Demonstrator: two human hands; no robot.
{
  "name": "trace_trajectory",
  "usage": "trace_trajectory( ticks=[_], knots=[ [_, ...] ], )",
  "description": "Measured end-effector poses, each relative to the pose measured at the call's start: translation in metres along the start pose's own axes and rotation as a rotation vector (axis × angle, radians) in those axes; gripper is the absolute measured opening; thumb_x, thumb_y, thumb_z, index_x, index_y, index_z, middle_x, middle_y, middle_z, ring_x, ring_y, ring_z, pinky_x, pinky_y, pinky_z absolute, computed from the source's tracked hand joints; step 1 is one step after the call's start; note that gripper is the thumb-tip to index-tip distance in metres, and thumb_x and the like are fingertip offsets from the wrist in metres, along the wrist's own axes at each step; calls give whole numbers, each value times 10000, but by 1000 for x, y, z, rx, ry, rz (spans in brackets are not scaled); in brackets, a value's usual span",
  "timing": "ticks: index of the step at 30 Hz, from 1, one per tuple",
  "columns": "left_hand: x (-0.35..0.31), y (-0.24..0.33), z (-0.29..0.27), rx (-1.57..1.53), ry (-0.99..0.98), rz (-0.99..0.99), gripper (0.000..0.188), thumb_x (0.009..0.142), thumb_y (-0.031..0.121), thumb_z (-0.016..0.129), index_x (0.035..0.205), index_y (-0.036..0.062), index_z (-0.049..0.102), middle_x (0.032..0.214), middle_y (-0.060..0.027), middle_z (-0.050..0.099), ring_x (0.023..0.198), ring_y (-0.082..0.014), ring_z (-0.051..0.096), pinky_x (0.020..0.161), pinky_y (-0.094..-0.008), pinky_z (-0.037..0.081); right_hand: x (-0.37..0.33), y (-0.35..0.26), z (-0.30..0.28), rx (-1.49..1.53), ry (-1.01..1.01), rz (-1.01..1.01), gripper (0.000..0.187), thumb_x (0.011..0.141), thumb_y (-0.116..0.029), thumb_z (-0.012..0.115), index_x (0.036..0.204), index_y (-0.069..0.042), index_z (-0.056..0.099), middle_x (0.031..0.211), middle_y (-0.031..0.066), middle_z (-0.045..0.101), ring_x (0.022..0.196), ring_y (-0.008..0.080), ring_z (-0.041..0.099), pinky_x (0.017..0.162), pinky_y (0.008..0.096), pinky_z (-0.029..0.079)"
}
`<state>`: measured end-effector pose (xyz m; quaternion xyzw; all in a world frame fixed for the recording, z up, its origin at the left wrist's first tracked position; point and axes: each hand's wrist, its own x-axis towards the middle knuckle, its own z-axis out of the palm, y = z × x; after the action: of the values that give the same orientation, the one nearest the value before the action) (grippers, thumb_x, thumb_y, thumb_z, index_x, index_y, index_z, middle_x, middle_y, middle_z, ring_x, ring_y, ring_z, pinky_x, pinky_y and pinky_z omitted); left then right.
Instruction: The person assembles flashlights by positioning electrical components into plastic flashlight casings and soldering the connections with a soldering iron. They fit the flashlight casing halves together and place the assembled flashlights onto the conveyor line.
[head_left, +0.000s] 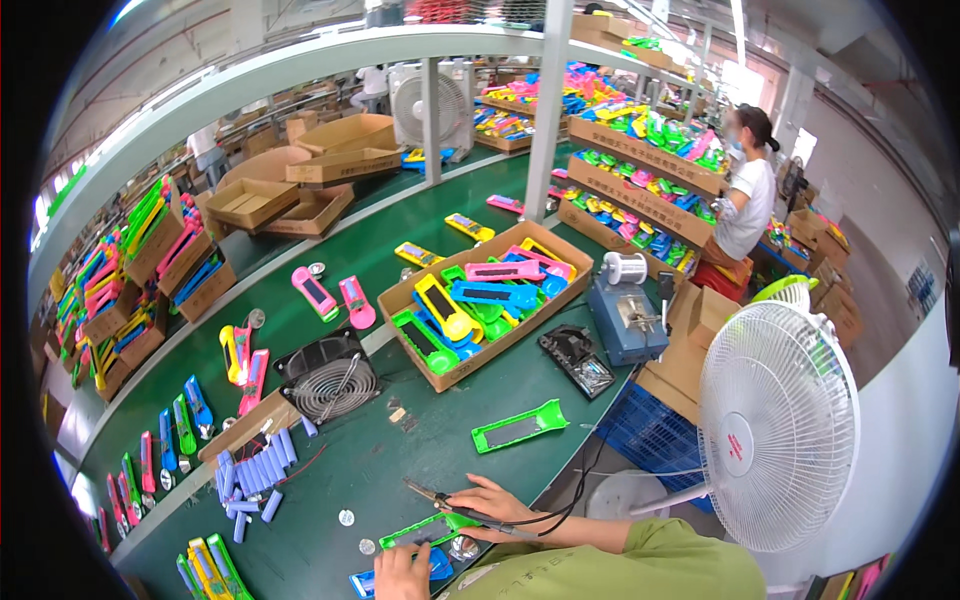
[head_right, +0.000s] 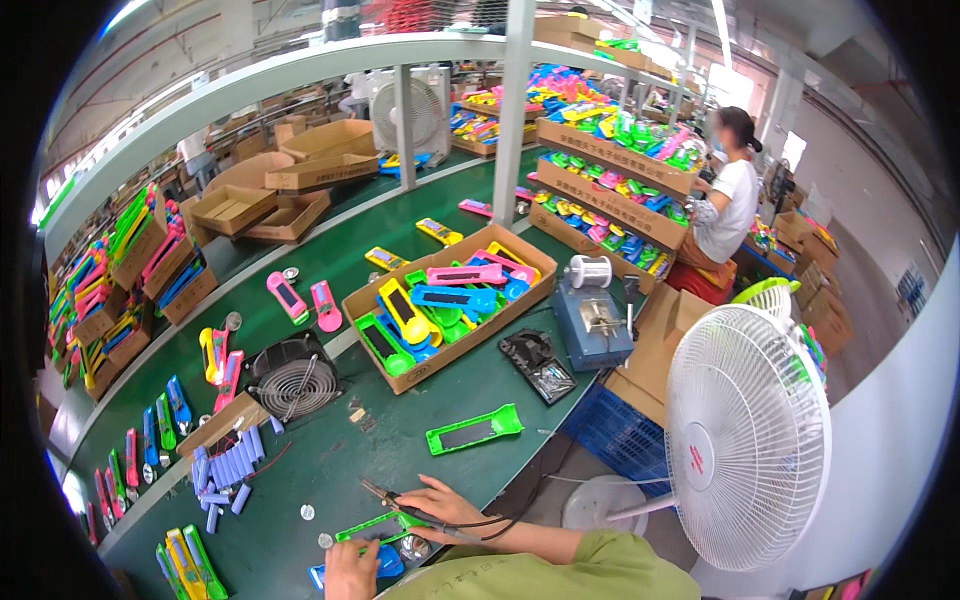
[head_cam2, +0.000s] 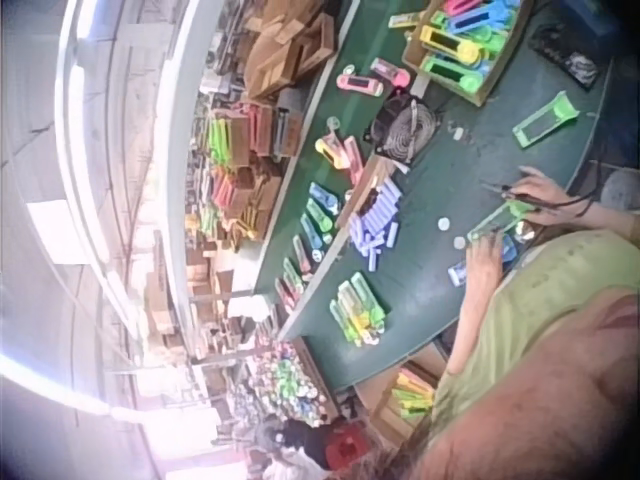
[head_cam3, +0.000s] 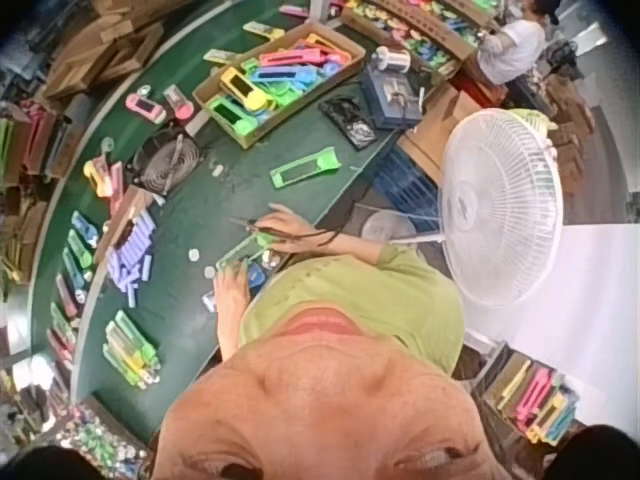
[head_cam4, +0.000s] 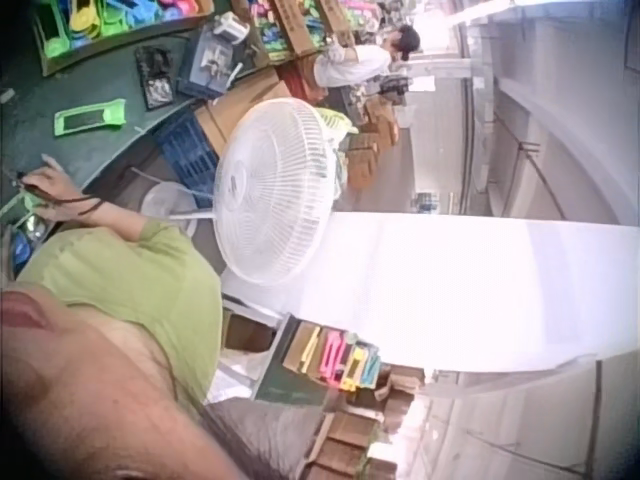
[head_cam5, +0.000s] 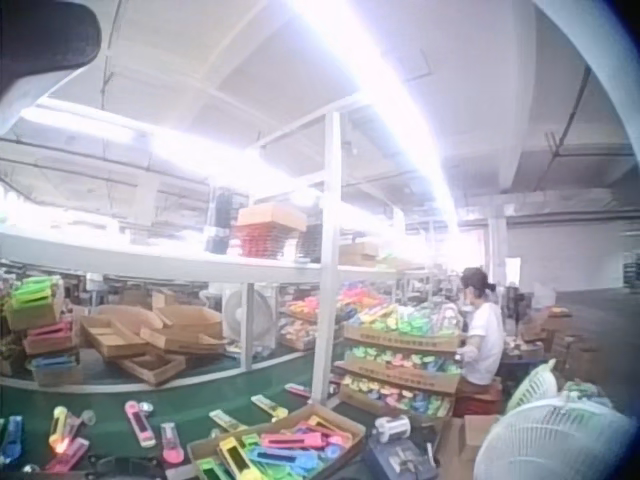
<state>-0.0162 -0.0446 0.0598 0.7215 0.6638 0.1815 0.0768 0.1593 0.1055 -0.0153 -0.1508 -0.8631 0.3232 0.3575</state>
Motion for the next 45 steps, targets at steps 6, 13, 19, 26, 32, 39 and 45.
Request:
trace_trajectory(
  ticks=[6,13,19,26,32,39,45],
  knots=[
    [-9,-11,32,-13,77,-41,397,742,101,542,1134,36,536,1063,-159,533,994,-350,488,895,-478,347,-1,1,3,35,-4,6,508,745,-159,657,1197,-49,452,1116,90,552,1038,227,530,1025,474,262],
    [-17,-21,40,-38,260,-122,346,728,133,611,1055,48,536,953,-132,562,957,-324,509,922,-482,334,-3,6,5,34,-17,-4,530,747,-165,660,1220,-55,448,1126,89,547,1052,223,524,1025,482,257],
    [-18,-18,40,1,457,0,234,713,84,611,945,53,607,928,-114,581,871,-288,548,893,-436,364,-3,3,4,35,-6,6,539,747,-181,666,1225,-68,446,1139,87,542,1069,231,512,1023,503,242],
    [-21,-16,39,126,374,33,248,715,66,531,931,110,645,943,-113,580,865,-293,549,815,-449,405,-1,-4,-10,-9,-35,15,557,739,-205,675,1233,-88,446,1121,107,535,1078,234,502,1025,509,236],
    [-12,-25,40,-210,195,-4,331,706,15,513,1002,102,634,963,-134,560,887,-323,508,764,-424,406,-3,4,-17,7,-145,-3,586,738,-181,670,1259,-94,417,1129,125,518,1085,244,493,1025,512,239],
    [20,-10,47,-84,297,37,196,620,11,561,805,44,616,782,-95,535,732,-274,525,656,-369,418,19,6,-7,195,-201,-39,551,740,-108,655,1237,-75,420,1152,139,521,1073,317,496,1003,474,300],
    [31,-15,51,-57,238,-245,62,710,42,517,721,44,578,707,-139,534,650,-315,539,609,-410,419,25,-2,-16,79,-137,-99,473,703,-99,699,1130,-73,497,1071,113,572,953,285,568,924,456,387]
  ],
)
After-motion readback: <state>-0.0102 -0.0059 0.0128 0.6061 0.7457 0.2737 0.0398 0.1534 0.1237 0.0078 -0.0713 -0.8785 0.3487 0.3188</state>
